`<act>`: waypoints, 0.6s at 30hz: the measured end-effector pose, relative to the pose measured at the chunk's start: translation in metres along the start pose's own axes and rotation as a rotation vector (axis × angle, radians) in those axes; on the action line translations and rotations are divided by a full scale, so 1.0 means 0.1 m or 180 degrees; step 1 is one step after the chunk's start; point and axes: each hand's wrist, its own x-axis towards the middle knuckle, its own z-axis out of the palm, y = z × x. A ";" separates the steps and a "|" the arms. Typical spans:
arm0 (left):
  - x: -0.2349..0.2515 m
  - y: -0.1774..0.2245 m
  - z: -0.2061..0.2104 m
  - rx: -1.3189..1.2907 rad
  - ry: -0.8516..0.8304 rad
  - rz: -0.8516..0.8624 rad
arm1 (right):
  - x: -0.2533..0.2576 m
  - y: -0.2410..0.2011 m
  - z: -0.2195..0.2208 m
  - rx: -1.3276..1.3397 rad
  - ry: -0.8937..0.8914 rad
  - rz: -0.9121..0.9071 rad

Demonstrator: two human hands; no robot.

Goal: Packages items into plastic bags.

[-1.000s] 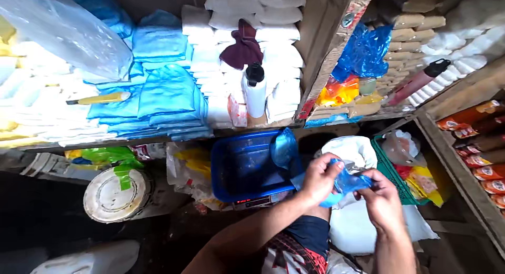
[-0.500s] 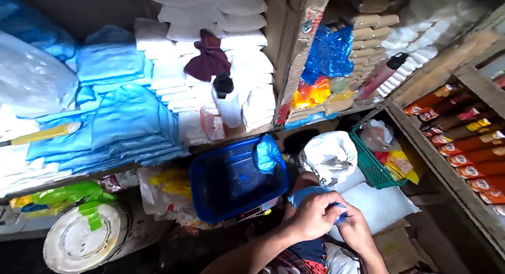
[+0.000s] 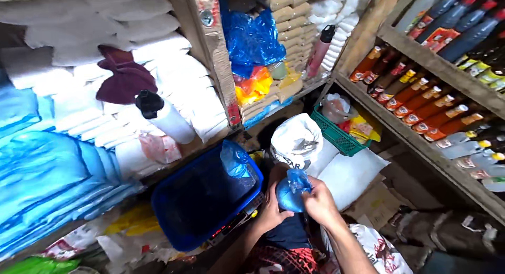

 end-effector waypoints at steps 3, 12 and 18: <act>0.04 0.09 -0.08 0.0071 0.0047 0.0071 | -0.06 -0.17 0.00 0.0100 0.0009 -0.0059; 0.12 0.51 -0.25 0.0105 0.0058 -0.0130 | 0.08 0.00 0.22 -0.0375 0.0112 0.0030; 0.29 0.48 -0.17 0.1251 0.0371 0.0297 | 0.08 -0.19 0.31 -0.1018 -0.0119 -0.0306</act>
